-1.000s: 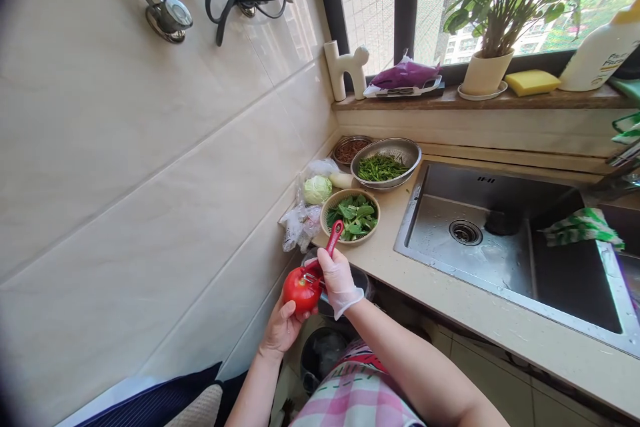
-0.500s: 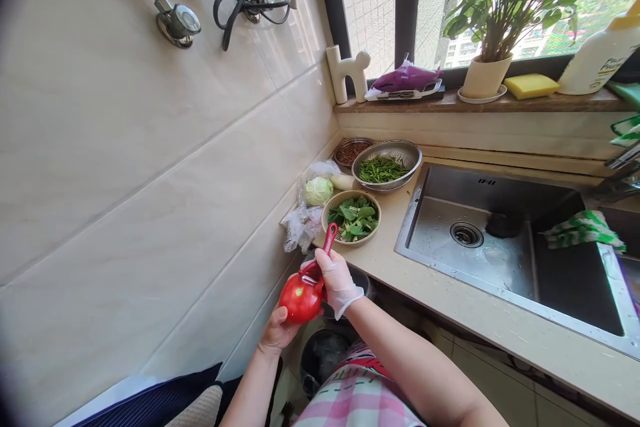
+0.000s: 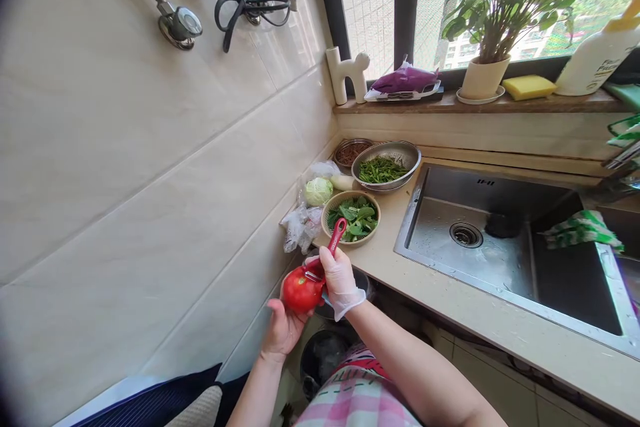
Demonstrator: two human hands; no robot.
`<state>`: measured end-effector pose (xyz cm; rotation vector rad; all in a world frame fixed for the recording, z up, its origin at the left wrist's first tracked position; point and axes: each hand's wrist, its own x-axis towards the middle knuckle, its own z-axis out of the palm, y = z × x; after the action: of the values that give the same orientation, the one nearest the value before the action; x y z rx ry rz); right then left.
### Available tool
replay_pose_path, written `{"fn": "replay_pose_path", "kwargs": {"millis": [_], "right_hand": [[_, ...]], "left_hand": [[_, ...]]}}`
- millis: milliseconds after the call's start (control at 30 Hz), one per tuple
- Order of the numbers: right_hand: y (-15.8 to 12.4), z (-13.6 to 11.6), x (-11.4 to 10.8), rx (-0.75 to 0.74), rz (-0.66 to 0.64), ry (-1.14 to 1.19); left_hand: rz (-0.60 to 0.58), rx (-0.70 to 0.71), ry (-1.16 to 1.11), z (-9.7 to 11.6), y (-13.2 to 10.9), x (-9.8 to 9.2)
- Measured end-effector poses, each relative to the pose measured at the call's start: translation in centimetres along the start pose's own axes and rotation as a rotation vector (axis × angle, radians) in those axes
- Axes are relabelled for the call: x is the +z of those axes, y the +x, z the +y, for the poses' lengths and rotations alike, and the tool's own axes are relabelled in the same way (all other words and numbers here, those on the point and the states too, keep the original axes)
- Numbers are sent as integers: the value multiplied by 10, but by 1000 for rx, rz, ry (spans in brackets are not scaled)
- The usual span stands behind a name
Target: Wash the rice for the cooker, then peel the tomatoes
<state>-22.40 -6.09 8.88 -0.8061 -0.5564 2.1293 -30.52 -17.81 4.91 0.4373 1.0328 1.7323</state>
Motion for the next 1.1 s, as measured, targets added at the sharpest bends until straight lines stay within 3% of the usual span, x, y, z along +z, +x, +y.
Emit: {"fn": "replay_pose_path", "kwargs": {"millis": [233, 400, 500, 733, 900, 1100], "right_hand": [[1, 0, 4, 29, -19, 12], [4, 1, 3, 47, -22, 20], [3, 2, 3, 14, -6, 10], [3, 6, 6, 16, 15, -6], [5, 6, 6, 71, -4, 15], [3, 5, 3, 42, 14, -25]], "left_hand": [[34, 25, 136, -4, 2, -8], [-90, -43, 138, 5, 5, -15], [-105, -45, 99, 8, 6, -15], [-92, 23, 1, -9, 6, -23], [-198, -89, -147, -11, 9, -29], [-166, -204, -242, -5, 12, -26]]}}
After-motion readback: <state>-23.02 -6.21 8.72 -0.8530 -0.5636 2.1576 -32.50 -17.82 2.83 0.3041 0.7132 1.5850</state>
